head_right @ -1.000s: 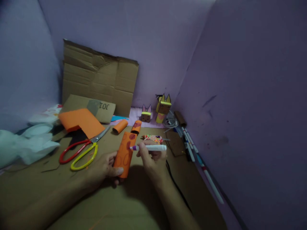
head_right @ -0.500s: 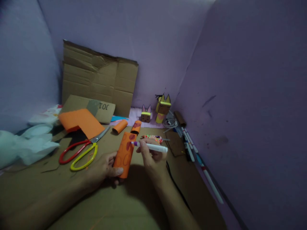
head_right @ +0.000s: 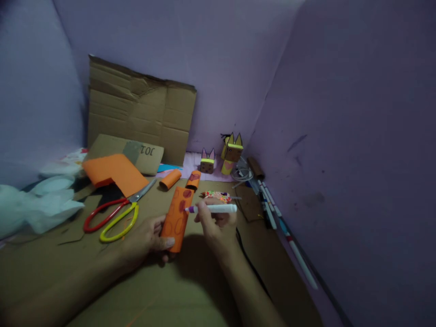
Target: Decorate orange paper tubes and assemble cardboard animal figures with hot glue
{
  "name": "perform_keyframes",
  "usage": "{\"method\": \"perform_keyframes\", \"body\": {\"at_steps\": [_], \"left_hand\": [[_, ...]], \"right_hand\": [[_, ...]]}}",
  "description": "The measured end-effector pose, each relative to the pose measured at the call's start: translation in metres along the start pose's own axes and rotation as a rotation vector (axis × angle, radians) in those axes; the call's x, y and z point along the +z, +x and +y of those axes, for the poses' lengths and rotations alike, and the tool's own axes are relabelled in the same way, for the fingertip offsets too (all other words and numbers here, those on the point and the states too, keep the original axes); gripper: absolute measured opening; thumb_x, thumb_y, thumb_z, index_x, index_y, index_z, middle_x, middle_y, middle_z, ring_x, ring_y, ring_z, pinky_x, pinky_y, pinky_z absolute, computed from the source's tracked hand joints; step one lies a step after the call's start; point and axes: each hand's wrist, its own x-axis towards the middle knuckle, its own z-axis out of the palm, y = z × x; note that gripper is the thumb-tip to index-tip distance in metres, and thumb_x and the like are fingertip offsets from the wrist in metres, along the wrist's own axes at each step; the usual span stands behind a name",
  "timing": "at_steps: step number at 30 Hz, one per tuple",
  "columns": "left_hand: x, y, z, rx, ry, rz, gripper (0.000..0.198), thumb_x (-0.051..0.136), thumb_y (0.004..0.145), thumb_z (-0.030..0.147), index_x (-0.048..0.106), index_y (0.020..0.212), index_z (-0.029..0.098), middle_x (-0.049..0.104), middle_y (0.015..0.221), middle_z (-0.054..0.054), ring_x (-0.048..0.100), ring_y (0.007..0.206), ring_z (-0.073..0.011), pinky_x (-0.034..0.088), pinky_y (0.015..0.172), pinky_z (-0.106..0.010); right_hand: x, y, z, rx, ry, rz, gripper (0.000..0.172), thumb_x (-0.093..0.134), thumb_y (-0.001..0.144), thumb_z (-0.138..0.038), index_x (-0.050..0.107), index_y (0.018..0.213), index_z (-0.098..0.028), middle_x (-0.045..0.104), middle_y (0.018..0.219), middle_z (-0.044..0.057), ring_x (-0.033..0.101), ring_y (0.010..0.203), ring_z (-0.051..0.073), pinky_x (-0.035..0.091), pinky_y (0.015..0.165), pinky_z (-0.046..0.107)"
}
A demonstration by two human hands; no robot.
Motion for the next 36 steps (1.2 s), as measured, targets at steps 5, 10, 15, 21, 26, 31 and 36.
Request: {"method": "perform_keyframes", "body": {"at_steps": [5, 10, 15, 21, 26, 31, 36], "left_hand": [[-0.001, 0.000, 0.000, 0.002, 0.000, -0.014, 0.046, 0.076, 0.054, 0.022, 0.053, 0.092, 0.012, 0.064, 0.063, -0.004, 0.058, 0.049, -0.0141, 0.045, 0.042, -0.023], [-0.002, 0.002, -0.003, 0.020, -0.012, -0.025, 0.041, 0.077, 0.056, 0.021, 0.055, 0.089, 0.013, 0.064, 0.065, -0.004, 0.059, 0.050, -0.0135, 0.046, 0.043, -0.022], [-0.003, 0.004, -0.005, 0.004, -0.021, -0.010, 0.044, 0.078, 0.052, 0.021, 0.056, 0.090, 0.012, 0.065, 0.065, -0.004, 0.059, 0.047, -0.0133, 0.045, 0.040, -0.022], [0.001, -0.002, 0.003, -0.002, 0.009, 0.004, 0.045, 0.078, 0.053, 0.023, 0.053, 0.090, 0.012, 0.064, 0.063, -0.004, 0.058, 0.048, -0.0136, 0.045, 0.042, -0.022], [0.000, 0.001, -0.001, -0.006, -0.003, -0.004, 0.047, 0.078, 0.052, 0.023, 0.054, 0.091, 0.012, 0.064, 0.065, -0.004, 0.058, 0.049, -0.0136, 0.045, 0.041, -0.022], [-0.004, 0.007, -0.008, 0.009, -0.021, -0.001, 0.049, 0.077, 0.050, 0.022, 0.055, 0.092, 0.011, 0.065, 0.065, -0.005, 0.058, 0.047, -0.0143, 0.045, 0.040, -0.024], [-0.003, 0.005, -0.005, 0.005, -0.006, 0.004, 0.050, 0.077, 0.051, 0.022, 0.055, 0.094, 0.011, 0.065, 0.065, -0.004, 0.058, 0.048, -0.0143, 0.045, 0.040, -0.024]], "right_hand": [[0.000, 0.000, 0.002, 0.001, 0.001, -0.002, 0.020, 0.061, 0.084, -0.032, 0.066, 0.073, -0.017, 0.065, 0.052, 0.000, 0.062, 0.045, 0.015, 0.049, 0.043, 0.025], [0.001, 0.001, 0.001, -0.020, -0.026, 0.035, 0.021, 0.060, 0.085, -0.033, 0.066, 0.074, -0.017, 0.065, 0.052, 0.001, 0.062, 0.048, 0.015, 0.048, 0.043, 0.025], [0.002, 0.002, -0.001, -0.069, -0.016, 0.043, 0.017, 0.059, 0.086, -0.030, 0.067, 0.077, -0.018, 0.067, 0.058, 0.001, 0.064, 0.053, 0.015, 0.051, 0.050, 0.027], [0.002, 0.003, 0.000, -0.064, -0.001, 0.048, 0.017, 0.060, 0.086, -0.031, 0.067, 0.077, -0.018, 0.067, 0.057, 0.001, 0.063, 0.053, 0.016, 0.050, 0.050, 0.027], [0.001, 0.002, 0.001, -0.037, -0.016, 0.052, 0.021, 0.059, 0.085, -0.034, 0.067, 0.074, -0.017, 0.066, 0.054, 0.001, 0.062, 0.050, 0.016, 0.048, 0.047, 0.026], [0.000, 0.001, 0.001, 0.002, 0.013, 0.030, 0.021, 0.061, 0.085, -0.033, 0.065, 0.072, -0.017, 0.064, 0.052, 0.000, 0.061, 0.045, 0.014, 0.048, 0.044, 0.025], [-0.001, 0.000, 0.002, 0.010, 0.009, 0.001, 0.020, 0.061, 0.084, -0.032, 0.066, 0.072, -0.017, 0.064, 0.051, 0.000, 0.061, 0.044, 0.014, 0.048, 0.043, 0.025]]}}
